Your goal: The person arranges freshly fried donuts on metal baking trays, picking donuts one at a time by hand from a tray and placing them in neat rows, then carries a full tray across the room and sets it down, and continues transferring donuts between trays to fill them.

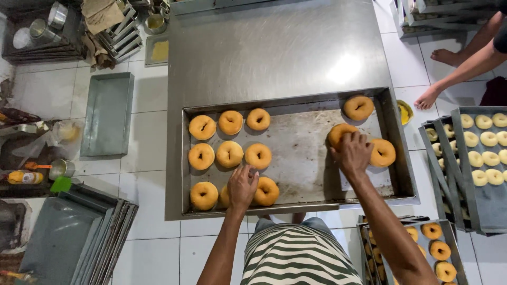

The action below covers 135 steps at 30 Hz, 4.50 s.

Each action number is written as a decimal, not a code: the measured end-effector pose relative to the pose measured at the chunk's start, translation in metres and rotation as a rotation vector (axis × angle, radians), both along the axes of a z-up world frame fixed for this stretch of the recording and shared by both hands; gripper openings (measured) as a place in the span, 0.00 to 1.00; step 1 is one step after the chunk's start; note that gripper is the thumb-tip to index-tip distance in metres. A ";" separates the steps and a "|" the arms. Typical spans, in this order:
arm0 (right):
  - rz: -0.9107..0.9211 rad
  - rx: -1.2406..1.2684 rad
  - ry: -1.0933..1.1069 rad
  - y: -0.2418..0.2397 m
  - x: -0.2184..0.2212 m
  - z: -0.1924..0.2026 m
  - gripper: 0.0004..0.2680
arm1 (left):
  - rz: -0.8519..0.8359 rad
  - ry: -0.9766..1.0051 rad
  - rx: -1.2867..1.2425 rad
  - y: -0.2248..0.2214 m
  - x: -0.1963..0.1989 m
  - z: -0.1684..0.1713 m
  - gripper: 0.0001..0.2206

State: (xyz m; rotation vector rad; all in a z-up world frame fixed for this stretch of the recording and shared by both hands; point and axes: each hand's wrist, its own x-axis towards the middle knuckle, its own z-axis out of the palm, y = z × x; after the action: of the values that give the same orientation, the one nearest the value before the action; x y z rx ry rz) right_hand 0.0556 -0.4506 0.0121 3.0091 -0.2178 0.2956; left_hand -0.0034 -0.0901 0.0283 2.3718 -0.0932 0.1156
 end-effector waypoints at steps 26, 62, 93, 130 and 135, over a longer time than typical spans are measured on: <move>0.172 0.422 0.120 0.030 -0.051 0.006 0.08 | -0.217 0.021 -0.126 -0.078 0.017 -0.034 0.09; 0.034 1.289 0.120 0.015 -0.063 -0.026 0.07 | -0.070 0.193 -0.498 -0.112 0.019 -0.064 0.07; 0.143 0.930 0.462 0.032 -0.064 -0.025 0.08 | -0.327 0.142 0.026 -0.090 0.023 -0.062 0.06; -0.024 0.311 -0.112 -0.117 -0.058 -0.012 0.07 | -0.311 0.063 0.068 -0.078 0.006 -0.022 0.08; 0.011 0.219 -0.071 -0.109 -0.057 -0.015 0.08 | -0.298 0.071 0.093 -0.078 0.006 -0.023 0.08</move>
State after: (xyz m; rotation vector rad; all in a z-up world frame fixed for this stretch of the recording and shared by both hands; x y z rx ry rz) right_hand -0.0011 -0.5600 -0.0034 3.2196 -0.2565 0.4058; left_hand 0.0028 -0.1682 0.0052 2.4219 -0.4239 -0.1183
